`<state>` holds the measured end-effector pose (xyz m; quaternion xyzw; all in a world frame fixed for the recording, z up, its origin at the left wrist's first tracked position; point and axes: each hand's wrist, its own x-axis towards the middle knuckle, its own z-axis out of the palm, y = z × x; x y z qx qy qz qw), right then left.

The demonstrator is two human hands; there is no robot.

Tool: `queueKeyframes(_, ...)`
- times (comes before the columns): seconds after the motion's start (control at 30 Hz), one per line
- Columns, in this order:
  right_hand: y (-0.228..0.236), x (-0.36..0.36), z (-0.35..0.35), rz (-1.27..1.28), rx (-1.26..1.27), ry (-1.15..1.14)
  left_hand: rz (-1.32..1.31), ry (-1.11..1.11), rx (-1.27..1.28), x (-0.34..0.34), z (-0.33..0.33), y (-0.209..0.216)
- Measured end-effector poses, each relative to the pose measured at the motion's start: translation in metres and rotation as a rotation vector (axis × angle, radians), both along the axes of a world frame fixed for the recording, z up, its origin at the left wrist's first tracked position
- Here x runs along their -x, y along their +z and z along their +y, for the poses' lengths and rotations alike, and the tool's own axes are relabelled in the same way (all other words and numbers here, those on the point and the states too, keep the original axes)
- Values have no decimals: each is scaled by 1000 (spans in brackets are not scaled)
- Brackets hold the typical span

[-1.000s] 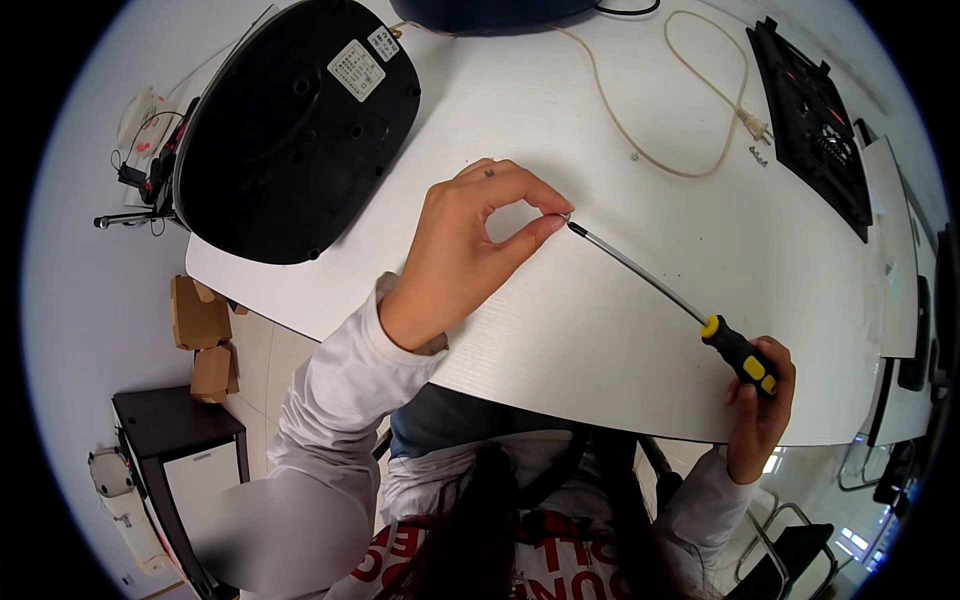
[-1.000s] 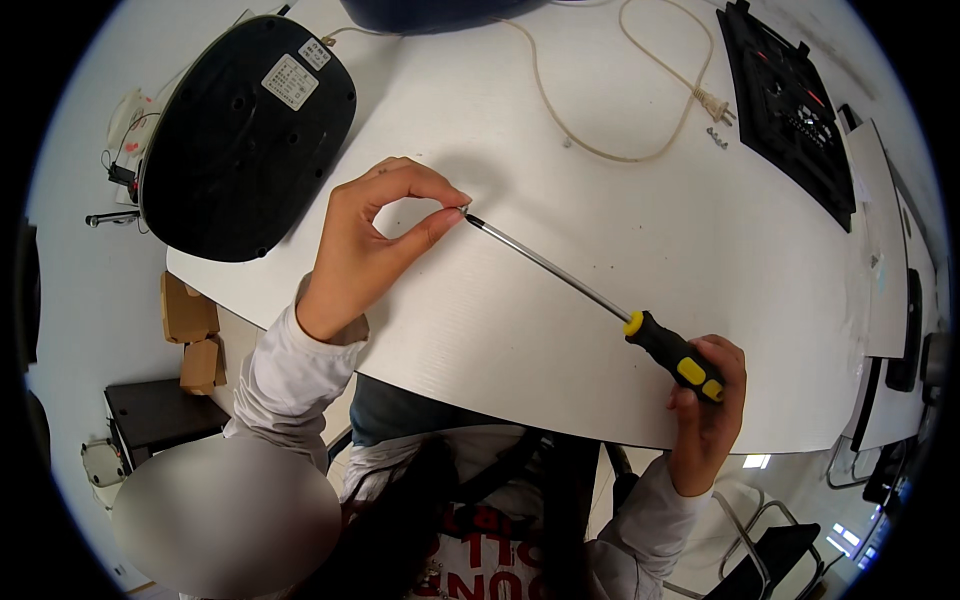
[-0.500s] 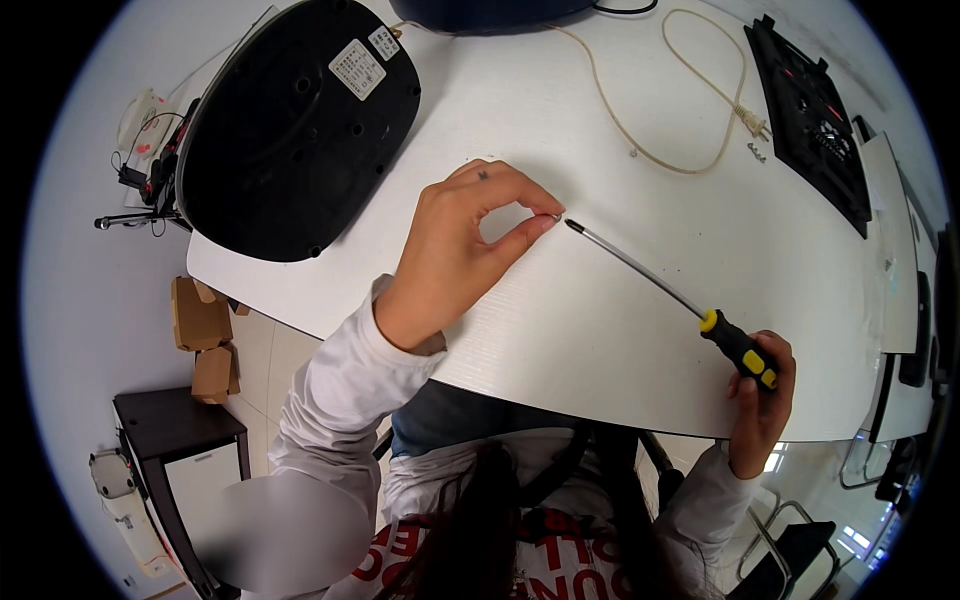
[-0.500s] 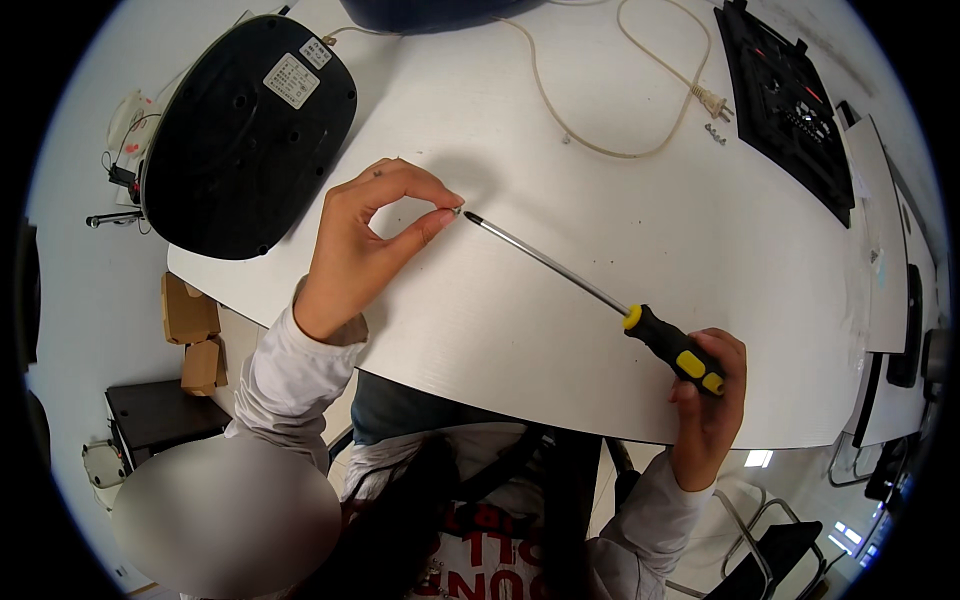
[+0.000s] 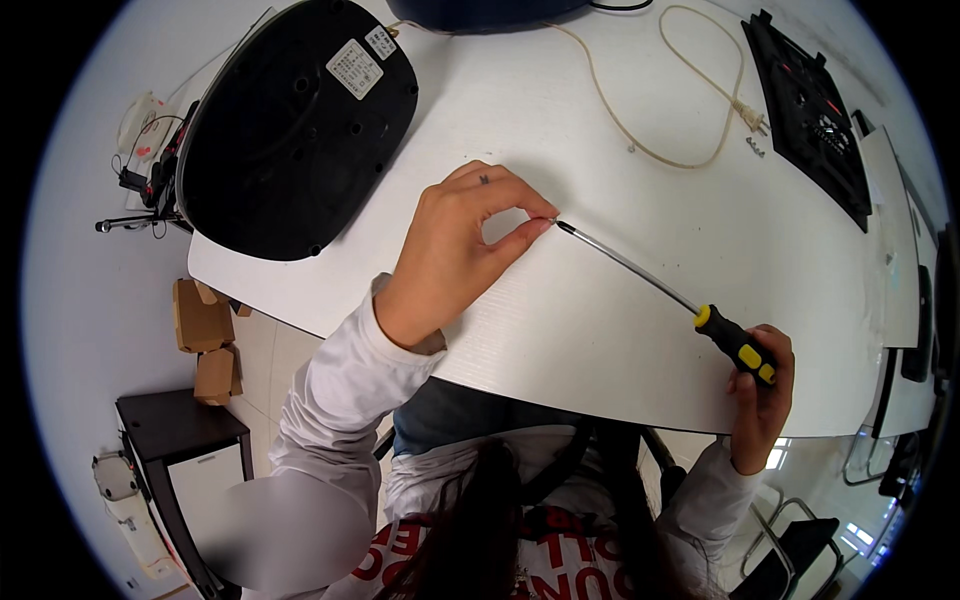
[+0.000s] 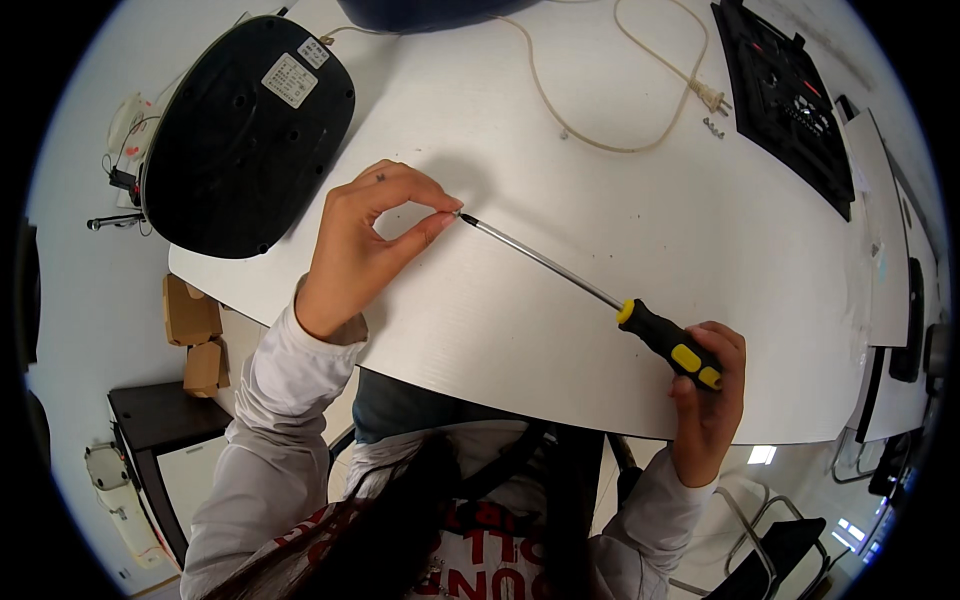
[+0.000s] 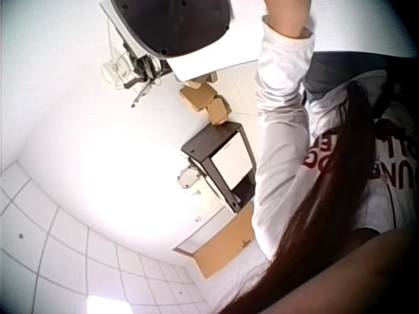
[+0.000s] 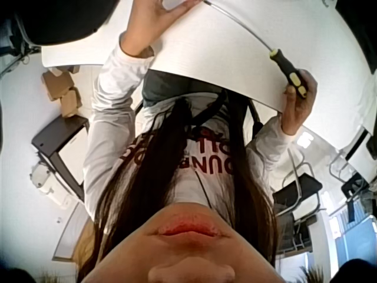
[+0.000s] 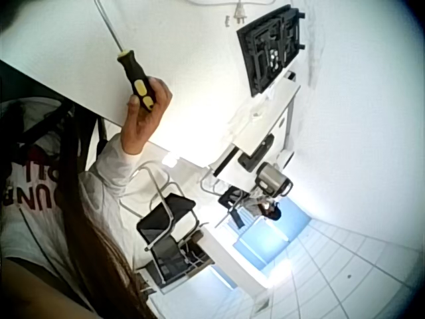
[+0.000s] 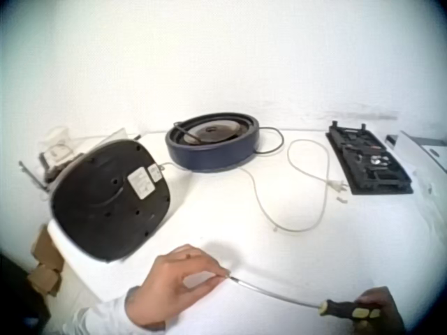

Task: The person uses a screwdriver to tighten screws on the underside of a black fan base, then attaches the white fan motor assembly to the base and secures it with additional screws. The person handles the fan base, motor assembly, and screws throughout the process.

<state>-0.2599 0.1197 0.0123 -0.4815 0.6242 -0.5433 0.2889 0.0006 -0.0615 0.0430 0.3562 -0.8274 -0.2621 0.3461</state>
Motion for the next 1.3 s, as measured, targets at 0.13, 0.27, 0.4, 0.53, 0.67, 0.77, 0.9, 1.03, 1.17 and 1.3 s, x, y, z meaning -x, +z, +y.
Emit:
queueKeyframes(0.13, -2, 2, 1, 44, -1, 16, -35, 4, -45, -1, 0, -2)
queueKeyframes(0.27, -1, 2, 1, 23, 1, 36, -48, -3, -92, 0, 0, -2)
queueKeyframes(0.4, -2, 2, 1, 25, 2, 42, -8, -54, -56, 4, 3, -4)
queueKeyframes(0.53, -3, 4, 2, 15, 22, 22, 9, -7, -66, 1, 0, -3)
queueKeyframes(0.67, -11, 9, 1, 108, 77, 52, 46, 11, -93, -2, -1, -4)
queueKeyframes(0.77, -11, 8, 1, 123, 73, 43, 51, 1, -90, -2, -1, -6)
queueKeyframes(0.9, -11, 9, 1, 119, 74, 47, 31, 1, -75, -1, -1, -5)
queueKeyframes(1.03, -10, 7, 0, 122, 63, 42, 14, 9, -76, -1, 1, -3)
queueKeyframes(1.17, -9, 7, 0, 136, 56, 44, -43, -5, -44, -3, 0, -5)
queueKeyframes(1.3, -5, 5, 1, 131, 19, 42, -113, -10, -29, -3, 1, -4)
